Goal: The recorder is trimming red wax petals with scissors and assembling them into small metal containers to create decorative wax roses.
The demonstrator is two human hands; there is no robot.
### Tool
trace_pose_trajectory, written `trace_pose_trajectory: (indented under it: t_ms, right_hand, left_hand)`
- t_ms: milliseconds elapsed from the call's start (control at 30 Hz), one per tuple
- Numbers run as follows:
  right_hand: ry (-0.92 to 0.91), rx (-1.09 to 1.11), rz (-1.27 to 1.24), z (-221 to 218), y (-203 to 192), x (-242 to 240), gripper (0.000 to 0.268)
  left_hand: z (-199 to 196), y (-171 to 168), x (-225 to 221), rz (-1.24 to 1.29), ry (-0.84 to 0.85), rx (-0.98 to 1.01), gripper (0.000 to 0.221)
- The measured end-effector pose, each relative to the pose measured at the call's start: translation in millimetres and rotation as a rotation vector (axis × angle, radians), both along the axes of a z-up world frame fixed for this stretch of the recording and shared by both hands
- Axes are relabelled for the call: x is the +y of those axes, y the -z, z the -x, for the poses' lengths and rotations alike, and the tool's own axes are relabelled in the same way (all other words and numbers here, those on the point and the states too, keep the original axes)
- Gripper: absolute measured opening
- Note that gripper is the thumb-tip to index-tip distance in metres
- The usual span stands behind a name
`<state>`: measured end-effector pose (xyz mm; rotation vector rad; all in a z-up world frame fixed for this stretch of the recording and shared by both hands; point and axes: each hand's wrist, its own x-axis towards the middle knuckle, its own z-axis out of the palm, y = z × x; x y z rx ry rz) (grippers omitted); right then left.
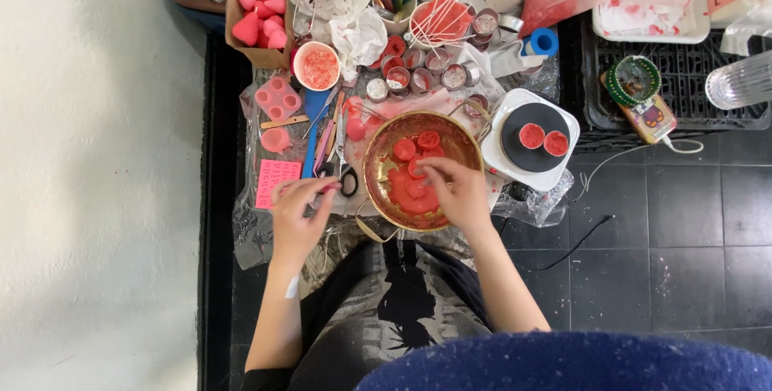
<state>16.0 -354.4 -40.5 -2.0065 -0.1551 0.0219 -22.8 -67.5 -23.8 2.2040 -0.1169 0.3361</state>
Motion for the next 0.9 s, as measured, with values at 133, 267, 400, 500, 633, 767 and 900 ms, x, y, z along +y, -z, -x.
trace_pose_trajectory:
  t_ms: [133, 267, 400, 500, 633, 767, 900]
  right_hand:
    - [0.059, -0.197, 0.205, 13, -36, 27, 0.033]
    - [-0.119, -0.350, 0.339, 19, -36, 43, 0.036]
    - [-0.137, -0.506, 0.350, 20, -27, 33, 0.032]
    - [-0.074, -0.438, 0.298, 15, -16, -8, 0.031]
    - [0.264, -0.354, 0.098, 13, -2, -82, 0.019]
    - [0.524, -0.419, -0.192, 11, -19, -120, 0.029]
    - [0.596, -0.299, -0.262, 12, -10, -133, 0.018]
  left_hand:
    - [-1, -10, -9, -0.046, -0.029, -0.045, 0.018]
    - [-3, -21, -42, -0.180, 0.123, -0.185, 0.018]
    - [-1, -4, -65, -0.108, 0.248, -0.174, 0.024]
    - [-5, -22, -71, -0.134, 0.296, -0.193, 0.034]
    - [-9, -25, -69, -0.159, 0.284, -0.224, 0.040]
    - [-2, -10, -62, -0.157, 0.301, -0.096, 0.024]
    - [-2, -13, -62, -0.149, 0.344, -0.041, 0.017]
